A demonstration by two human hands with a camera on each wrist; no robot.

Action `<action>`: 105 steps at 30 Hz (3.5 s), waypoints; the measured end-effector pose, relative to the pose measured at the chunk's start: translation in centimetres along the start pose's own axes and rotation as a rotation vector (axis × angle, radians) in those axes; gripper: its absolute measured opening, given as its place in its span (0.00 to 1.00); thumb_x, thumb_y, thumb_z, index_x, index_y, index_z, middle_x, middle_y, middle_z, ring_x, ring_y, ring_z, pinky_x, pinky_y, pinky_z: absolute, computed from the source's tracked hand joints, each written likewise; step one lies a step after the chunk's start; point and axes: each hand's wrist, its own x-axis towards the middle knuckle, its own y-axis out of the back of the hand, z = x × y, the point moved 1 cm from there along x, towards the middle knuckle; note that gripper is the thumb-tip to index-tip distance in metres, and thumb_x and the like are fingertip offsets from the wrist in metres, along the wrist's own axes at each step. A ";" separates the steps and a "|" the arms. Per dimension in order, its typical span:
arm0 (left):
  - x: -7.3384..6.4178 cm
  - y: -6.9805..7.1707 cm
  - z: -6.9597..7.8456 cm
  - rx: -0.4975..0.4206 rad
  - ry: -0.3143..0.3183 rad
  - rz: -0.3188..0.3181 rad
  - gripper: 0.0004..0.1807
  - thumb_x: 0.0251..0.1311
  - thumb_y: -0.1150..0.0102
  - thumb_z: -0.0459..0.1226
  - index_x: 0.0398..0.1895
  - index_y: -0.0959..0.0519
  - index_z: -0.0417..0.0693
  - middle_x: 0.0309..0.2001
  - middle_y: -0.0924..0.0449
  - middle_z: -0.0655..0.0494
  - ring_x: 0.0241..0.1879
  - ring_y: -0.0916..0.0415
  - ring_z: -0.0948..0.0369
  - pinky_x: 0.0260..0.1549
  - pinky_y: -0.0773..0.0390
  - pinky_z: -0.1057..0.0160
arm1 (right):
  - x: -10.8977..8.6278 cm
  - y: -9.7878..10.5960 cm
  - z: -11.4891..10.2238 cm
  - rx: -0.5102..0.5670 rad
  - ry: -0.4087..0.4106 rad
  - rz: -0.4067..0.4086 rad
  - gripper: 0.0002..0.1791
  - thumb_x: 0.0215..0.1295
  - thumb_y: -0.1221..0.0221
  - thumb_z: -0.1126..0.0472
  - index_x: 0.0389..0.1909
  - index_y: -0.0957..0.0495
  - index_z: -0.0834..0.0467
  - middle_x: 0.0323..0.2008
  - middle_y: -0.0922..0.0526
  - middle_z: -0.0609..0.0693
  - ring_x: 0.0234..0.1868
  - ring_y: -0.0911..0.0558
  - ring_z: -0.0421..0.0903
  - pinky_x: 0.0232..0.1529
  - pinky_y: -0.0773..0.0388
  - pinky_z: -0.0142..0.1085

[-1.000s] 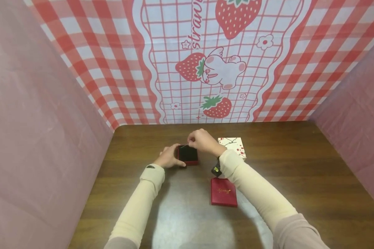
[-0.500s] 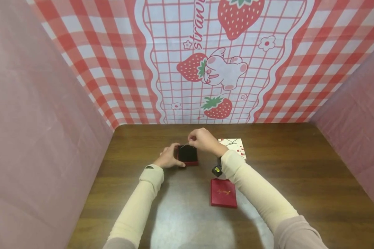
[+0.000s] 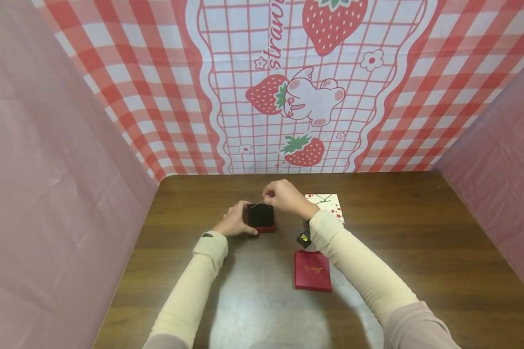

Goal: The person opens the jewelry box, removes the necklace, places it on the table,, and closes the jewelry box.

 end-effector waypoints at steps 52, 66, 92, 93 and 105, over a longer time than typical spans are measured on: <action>-0.5 0.6 0.8 -0.211 -0.036 0.267 0.14 0.56 0.32 0.37 0.40 0.21 0.37 0.40 0.15 0.42 0.41 0.18 0.50 0.46 0.19 0.54 | -0.2 1.3 -0.6 -0.012 0.026 0.080 0.08 0.58 0.39 0.65 0.36 0.15 0.62 0.33 0.12 0.54 0.35 0.15 0.47 0.43 0.18 0.38; -0.6 0.9 2.0 -0.327 -0.082 0.324 0.15 0.57 0.33 0.37 0.41 0.20 0.33 0.38 0.15 0.39 0.39 0.19 0.48 0.45 0.19 0.53 | -1.0 3.5 -1.4 -0.005 0.061 0.124 0.08 0.58 0.40 0.65 0.36 0.15 0.63 0.33 0.13 0.54 0.35 0.16 0.47 0.42 0.18 0.39; -1.5 0.4 2.2 -0.206 -0.237 0.062 0.14 0.60 0.37 0.36 0.46 0.16 0.36 0.47 0.15 0.42 0.50 0.20 0.49 0.54 0.22 0.52 | -0.6 2.8 -1.1 0.032 0.030 0.167 0.09 0.57 0.41 0.66 0.35 0.14 0.63 0.33 0.12 0.55 0.35 0.15 0.49 0.42 0.18 0.40; -1.6 0.3 2.4 -0.197 -0.250 0.046 0.14 0.60 0.37 0.36 0.46 0.16 0.36 0.46 0.15 0.42 0.50 0.20 0.49 0.54 0.22 0.52 | -0.6 2.7 -1.0 0.032 0.022 0.170 0.09 0.57 0.41 0.66 0.35 0.14 0.63 0.34 0.12 0.55 0.35 0.15 0.49 0.42 0.18 0.40; -2.1 0.7 3.6 -0.188 -0.361 -0.024 0.13 0.60 0.37 0.35 0.46 0.16 0.35 0.46 0.14 0.42 0.49 0.19 0.51 0.53 0.22 0.55 | -0.4 2.2 -0.6 0.071 -0.059 0.200 0.09 0.58 0.40 0.64 0.36 0.14 0.63 0.35 0.12 0.55 0.36 0.15 0.49 0.42 0.18 0.41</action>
